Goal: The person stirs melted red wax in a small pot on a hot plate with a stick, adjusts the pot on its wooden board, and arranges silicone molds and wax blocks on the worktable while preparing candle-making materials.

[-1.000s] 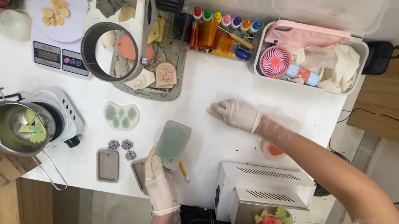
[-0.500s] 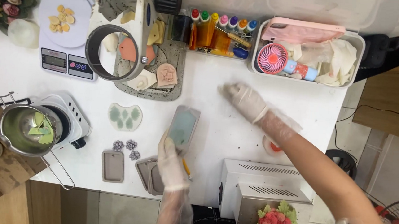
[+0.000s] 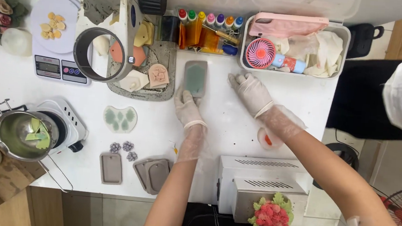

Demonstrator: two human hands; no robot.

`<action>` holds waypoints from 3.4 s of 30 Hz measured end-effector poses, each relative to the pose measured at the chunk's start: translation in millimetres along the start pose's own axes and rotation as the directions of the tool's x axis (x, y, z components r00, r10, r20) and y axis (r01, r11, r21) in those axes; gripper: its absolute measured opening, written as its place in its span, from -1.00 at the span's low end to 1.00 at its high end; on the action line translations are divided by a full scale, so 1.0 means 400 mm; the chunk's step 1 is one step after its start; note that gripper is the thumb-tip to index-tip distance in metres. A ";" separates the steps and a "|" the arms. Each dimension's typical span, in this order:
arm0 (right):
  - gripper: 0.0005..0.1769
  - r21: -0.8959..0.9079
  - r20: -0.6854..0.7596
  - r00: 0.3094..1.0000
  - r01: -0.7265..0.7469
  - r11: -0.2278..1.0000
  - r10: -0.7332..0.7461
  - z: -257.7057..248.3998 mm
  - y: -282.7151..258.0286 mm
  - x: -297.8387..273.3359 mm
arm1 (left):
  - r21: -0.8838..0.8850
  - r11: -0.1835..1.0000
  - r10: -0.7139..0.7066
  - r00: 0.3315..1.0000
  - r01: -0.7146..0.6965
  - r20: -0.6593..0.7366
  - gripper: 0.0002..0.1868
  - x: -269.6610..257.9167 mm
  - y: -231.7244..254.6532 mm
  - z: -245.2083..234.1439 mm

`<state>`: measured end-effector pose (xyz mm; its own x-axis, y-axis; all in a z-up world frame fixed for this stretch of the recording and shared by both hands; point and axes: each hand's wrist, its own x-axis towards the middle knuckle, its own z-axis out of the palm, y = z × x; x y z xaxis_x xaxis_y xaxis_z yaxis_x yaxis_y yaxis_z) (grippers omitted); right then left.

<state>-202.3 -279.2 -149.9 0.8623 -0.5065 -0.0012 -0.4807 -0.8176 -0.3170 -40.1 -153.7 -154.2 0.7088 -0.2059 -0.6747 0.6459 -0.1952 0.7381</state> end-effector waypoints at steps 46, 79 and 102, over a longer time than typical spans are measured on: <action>-0.42 0.354 0.645 0.762 -0.237 0.905 -0.052 0.167 -0.375 -0.064 | -0.035 0.990 -0.131 0.986 0.135 0.099 -0.58 -0.214 0.165 -0.694; -0.44 0.698 0.153 0.662 -0.598 0.393 0.734 0.303 -0.042 0.246 | -0.034 0.988 0.147 0.981 -0.152 -0.127 -0.64 -0.173 0.362 -1.166; -0.47 0.336 0.672 0.683 -0.625 -0.705 -0.285 0.654 -1.724 0.527 | 0.231 0.795 0.606 0.717 -0.561 -0.346 -0.64 0.272 0.814 -1.718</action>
<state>352.6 249.5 -179.7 0.8336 0.0711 -0.5478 -0.1464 0.9847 -0.0950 442.2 419.1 16.4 0.9973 0.0656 -0.0345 0.0505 -0.2616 0.9638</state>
